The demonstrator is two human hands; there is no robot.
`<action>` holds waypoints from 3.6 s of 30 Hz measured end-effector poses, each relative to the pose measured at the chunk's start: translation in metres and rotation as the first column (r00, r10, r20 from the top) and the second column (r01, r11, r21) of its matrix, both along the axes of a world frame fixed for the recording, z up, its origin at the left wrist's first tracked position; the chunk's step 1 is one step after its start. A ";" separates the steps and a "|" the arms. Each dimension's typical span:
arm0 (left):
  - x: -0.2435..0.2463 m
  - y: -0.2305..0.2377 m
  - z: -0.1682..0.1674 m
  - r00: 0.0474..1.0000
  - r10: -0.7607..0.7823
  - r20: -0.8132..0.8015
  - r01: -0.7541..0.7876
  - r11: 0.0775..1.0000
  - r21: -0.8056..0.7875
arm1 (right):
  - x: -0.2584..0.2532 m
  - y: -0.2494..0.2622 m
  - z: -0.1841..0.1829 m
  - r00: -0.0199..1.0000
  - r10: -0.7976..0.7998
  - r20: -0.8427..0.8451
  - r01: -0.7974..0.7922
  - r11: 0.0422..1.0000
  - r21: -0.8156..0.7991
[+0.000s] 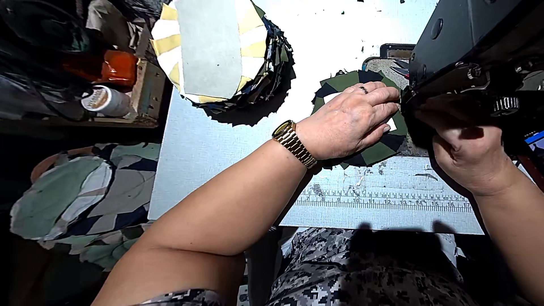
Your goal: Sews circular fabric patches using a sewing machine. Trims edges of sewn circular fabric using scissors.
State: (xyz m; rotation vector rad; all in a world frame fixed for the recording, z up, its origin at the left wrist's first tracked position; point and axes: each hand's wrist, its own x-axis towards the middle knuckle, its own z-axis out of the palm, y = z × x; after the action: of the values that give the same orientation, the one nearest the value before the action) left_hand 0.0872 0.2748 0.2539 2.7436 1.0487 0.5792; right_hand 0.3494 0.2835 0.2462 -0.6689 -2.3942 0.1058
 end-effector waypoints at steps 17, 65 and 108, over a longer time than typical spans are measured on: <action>-0.010 0.003 0.003 0.998 -0.055 0.037 0.056 0.998 -0.040 | -0.001 -0.003 -0.002 0.994 0.074 0.084 -0.072 0.997 -0.035; -0.008 -0.001 0.004 0.998 0.067 -0.023 -0.067 0.997 -0.033 | -0.001 -0.007 -0.005 0.983 0.147 0.108 -0.143 0.989 -0.048; 0.007 -0.008 0.002 0.973 0.206 -0.104 -0.199 0.977 0.074 | -0.002 -0.005 -0.001 0.989 0.030 0.143 -0.026 0.999 -0.030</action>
State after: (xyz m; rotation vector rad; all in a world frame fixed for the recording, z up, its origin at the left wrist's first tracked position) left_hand 0.0937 0.2670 0.2561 2.7697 1.3716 0.4984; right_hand 0.3477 0.2780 0.2457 -0.6761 -2.5448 0.1070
